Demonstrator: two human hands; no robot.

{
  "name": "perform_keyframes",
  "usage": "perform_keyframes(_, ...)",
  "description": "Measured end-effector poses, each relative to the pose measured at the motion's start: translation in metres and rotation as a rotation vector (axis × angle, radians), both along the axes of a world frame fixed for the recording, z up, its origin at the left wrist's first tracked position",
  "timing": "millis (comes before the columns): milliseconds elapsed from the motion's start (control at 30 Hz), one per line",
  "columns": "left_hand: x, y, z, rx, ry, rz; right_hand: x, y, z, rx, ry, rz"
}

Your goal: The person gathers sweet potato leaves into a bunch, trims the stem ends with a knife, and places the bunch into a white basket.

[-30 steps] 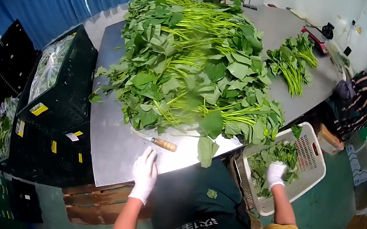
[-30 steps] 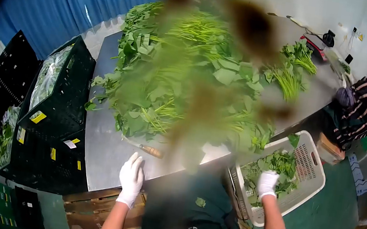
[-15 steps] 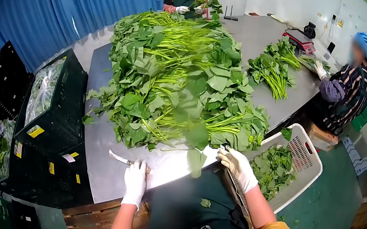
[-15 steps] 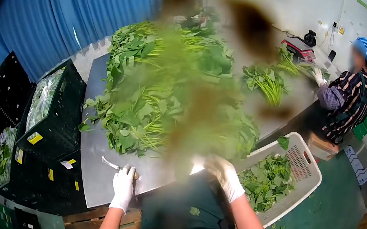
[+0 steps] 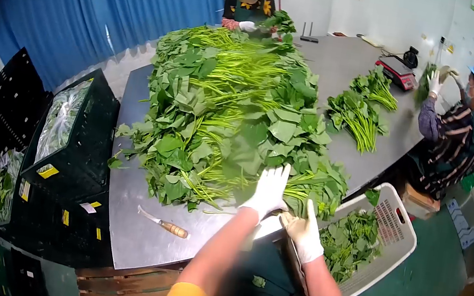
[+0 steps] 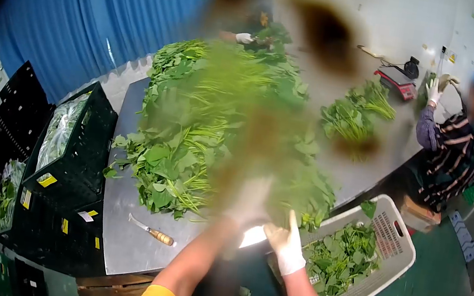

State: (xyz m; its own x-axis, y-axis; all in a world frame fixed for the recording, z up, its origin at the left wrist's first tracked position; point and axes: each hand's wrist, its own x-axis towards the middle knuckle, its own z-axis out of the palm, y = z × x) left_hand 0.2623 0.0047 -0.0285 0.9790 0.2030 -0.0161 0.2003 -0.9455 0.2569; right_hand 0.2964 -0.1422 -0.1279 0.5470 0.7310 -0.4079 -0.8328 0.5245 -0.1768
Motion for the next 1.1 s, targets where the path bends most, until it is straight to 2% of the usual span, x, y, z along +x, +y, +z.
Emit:
perform_keyframes(67,0.017,0.003,-0.026,0.012,-0.028,0.053,0.011,0.001,-0.002,-0.101,0.129,-0.080)
perform_keyframes(100,0.016,-0.001,-0.022,-0.061,-0.071,0.075,0.006,0.000,0.012,-0.075,-0.116,-0.114)
perform_keyframes(267,0.028,-0.017,-0.038,-0.042,-0.206,0.068,0.008,0.005,0.012,-0.174,-0.557,-0.307)
perform_keyframes(333,0.028,-0.043,-0.033,0.115,-0.385,0.028,0.015,-0.009,0.022,-0.067,-0.493,-0.294)
perform_keyframes(400,0.036,-0.075,-0.033,0.137,-0.413,0.012,0.011,-0.028,0.060,-0.118,-0.471,-0.343)
perform_keyframes(433,0.047,-0.084,-0.041,0.042,-0.426,0.024,0.029,-0.036,0.039,-0.180,-0.544,-0.431)
perform_keyframes(467,0.050,-0.091,-0.050,0.160,-0.492,0.052,0.044,-0.044,0.021,-0.205,-0.552,-0.445)
perform_keyframes(533,0.057,-0.091,-0.052,0.177,-0.407,0.107,0.045,-0.052,0.025,-0.171,-0.517,-0.248)
perform_keyframes(567,0.057,-0.089,-0.054,0.188,-0.429,0.100,0.053,-0.060,0.003,-0.183,-0.426,-0.190)
perform_keyframes(600,0.060,-0.086,-0.060,0.265,-0.492,0.107,0.047,-0.061,0.003,-0.157,-0.415,-0.168)
perform_keyframes(700,0.067,-0.082,-0.064,0.214,-0.459,0.093,0.034,-0.062,-0.001,-0.183,-0.454,-0.255)
perform_keyframes(767,0.063,-0.073,-0.041,-0.081,-0.307,0.062,0.037,-0.066,-0.014,-0.285,-0.534,-0.295)
perform_keyframes(800,0.059,-0.071,-0.025,-0.070,-0.319,0.069,0.032,-0.064,0.003,-0.365,-0.616,-0.263)
perform_keyframes(867,0.041,-0.068,0.014,-0.457,-0.512,0.258,0.001,-0.028,0.092,-0.301,-0.884,-0.475)
perform_keyframes(900,0.030,-0.065,0.032,-0.580,-0.580,0.312,0.007,-0.031,0.101,-0.233,-0.990,-0.331)
perform_keyframes(933,0.022,-0.062,0.047,-0.623,-0.909,0.302,0.003,-0.026,0.124,-0.225,-1.110,-0.332)
perform_keyframes(967,0.010,-0.051,0.061,-0.645,-0.940,0.345,0.005,-0.022,0.134,-0.224,-1.220,-0.303)
perform_keyframes(1000,0.010,-0.040,0.052,-1.371,-1.043,0.243,0.007,-0.018,0.143,-0.224,-1.329,-0.277)
perform_keyframes(1067,-0.036,-0.020,0.108,-2.232,-1.186,0.419,0.001,0.005,0.168,-0.383,-1.506,-0.491)
perform_keyframes(1100,-0.053,0.005,0.091,-1.571,-1.082,0.389,0.002,0.009,0.174,-0.421,-1.522,-0.387)
